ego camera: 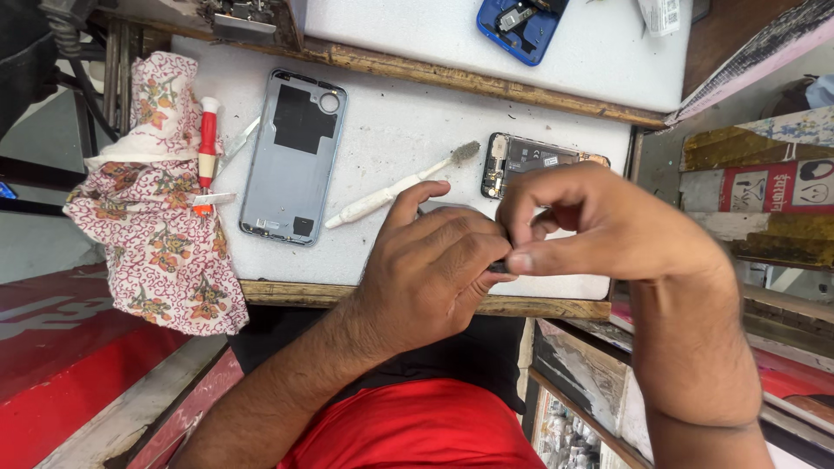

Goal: The person cleans the internal components of a disassembled smartphone using a brush and a cloth. They then use a screwdriver to remove screws from a small circuit board, place the board into the phone chassis, and apply adhesive from a tube to the battery area.

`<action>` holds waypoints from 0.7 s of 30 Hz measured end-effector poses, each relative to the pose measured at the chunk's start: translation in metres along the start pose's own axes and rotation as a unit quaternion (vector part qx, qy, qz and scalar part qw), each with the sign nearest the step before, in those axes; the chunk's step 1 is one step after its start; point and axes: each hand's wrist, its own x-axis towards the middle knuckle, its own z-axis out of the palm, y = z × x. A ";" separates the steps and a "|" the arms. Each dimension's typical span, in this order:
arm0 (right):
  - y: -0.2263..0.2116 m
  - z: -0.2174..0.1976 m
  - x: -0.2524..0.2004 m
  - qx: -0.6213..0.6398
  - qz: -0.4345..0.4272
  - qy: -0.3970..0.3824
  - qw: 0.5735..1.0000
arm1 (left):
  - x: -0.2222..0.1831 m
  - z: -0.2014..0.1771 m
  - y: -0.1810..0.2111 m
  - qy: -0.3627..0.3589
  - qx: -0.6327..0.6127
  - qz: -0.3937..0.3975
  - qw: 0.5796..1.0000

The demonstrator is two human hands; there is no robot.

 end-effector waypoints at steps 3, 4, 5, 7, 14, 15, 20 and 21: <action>0.006 0.007 0.005 -0.011 -0.004 0.025 1.000 | 0.000 -0.003 0.000 0.012 -0.010 -0.012 1.000; 0.007 0.005 0.006 0.005 -0.009 0.004 1.000 | 0.000 -0.004 -0.001 0.011 -0.008 -0.010 1.000; 0.009 0.002 0.008 0.021 -0.014 -0.016 1.000 | 0.000 -0.005 -0.001 0.009 -0.005 -0.007 1.000; 0.013 -0.003 0.008 0.055 -0.047 -0.059 0.996 | -0.001 -0.006 -0.002 0.012 -0.005 -0.009 1.000; 0.025 0.004 -0.013 0.101 -0.163 -0.020 0.981 | -0.001 -0.008 -0.005 0.034 -0.018 -0.023 0.999; 0.025 0.013 -0.018 0.070 -0.171 0.026 0.983 | 0.001 -0.008 -0.006 0.036 -0.021 -0.024 0.999; 0.023 0.050 -0.025 -0.172 -0.218 0.232 0.932 | -0.001 -0.003 -0.006 0.044 -0.022 -0.028 0.998; 0.023 0.055 -0.022 -0.200 -0.224 0.267 0.916 | 0.000 -0.001 -0.006 0.044 -0.021 -0.030 0.998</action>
